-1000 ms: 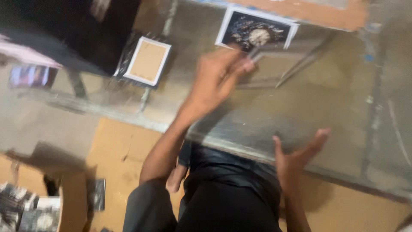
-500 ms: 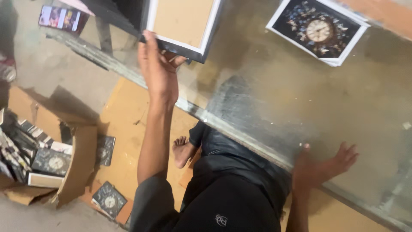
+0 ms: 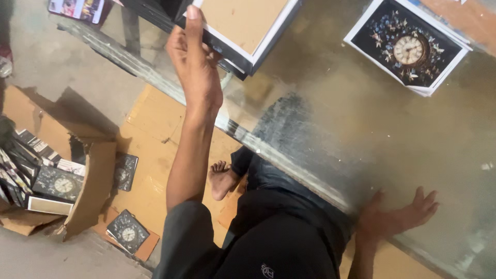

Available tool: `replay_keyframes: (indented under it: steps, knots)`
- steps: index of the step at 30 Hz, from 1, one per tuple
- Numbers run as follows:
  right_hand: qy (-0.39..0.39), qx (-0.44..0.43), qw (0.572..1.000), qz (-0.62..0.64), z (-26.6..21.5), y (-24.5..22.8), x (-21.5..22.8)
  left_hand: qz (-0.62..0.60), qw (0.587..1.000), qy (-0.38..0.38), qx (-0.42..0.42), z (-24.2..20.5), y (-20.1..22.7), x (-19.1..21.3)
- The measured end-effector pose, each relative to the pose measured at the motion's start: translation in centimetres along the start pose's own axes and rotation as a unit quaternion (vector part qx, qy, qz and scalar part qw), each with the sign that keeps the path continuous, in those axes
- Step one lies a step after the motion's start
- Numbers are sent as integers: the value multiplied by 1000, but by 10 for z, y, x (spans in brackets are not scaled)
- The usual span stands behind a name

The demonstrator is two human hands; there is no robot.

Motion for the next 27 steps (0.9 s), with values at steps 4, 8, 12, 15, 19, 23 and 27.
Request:
replay_keyframes:
  steps: [4,8,12,15,19,23,27]
  knots:
    - [18,8,1000,-16,0,6,-7,124,955,139,-230,-7,10,16]
    - [30,-6,999,-16,-5,5,-7,364,771,-33,-521,-24,33,41]
    - [20,-5,1000,-17,-2,0,-1,611,651,-292,-343,-22,-30,39]
    - [6,-1,1000,-22,0,-5,-3,615,678,-350,-200,-23,-48,55]
    - [-5,29,998,57,12,-20,-25,559,778,-188,-217,-46,-49,75]
    - [-190,-194,751,602,15,-83,-91,529,825,-73,-185,-72,-53,75]
    - [-310,-122,653,680,35,-182,-177,552,814,-80,-162,-96,-61,73]
Point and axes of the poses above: each hand's wrist, its own z-axis towards the middle knuckle, its own x-axis out of the back of the hand, y = z × x, the point moved 2 cm from there along z, towards the middle knuckle, and after that the axes turned 4 degrees about y, right-handed, at the moved point
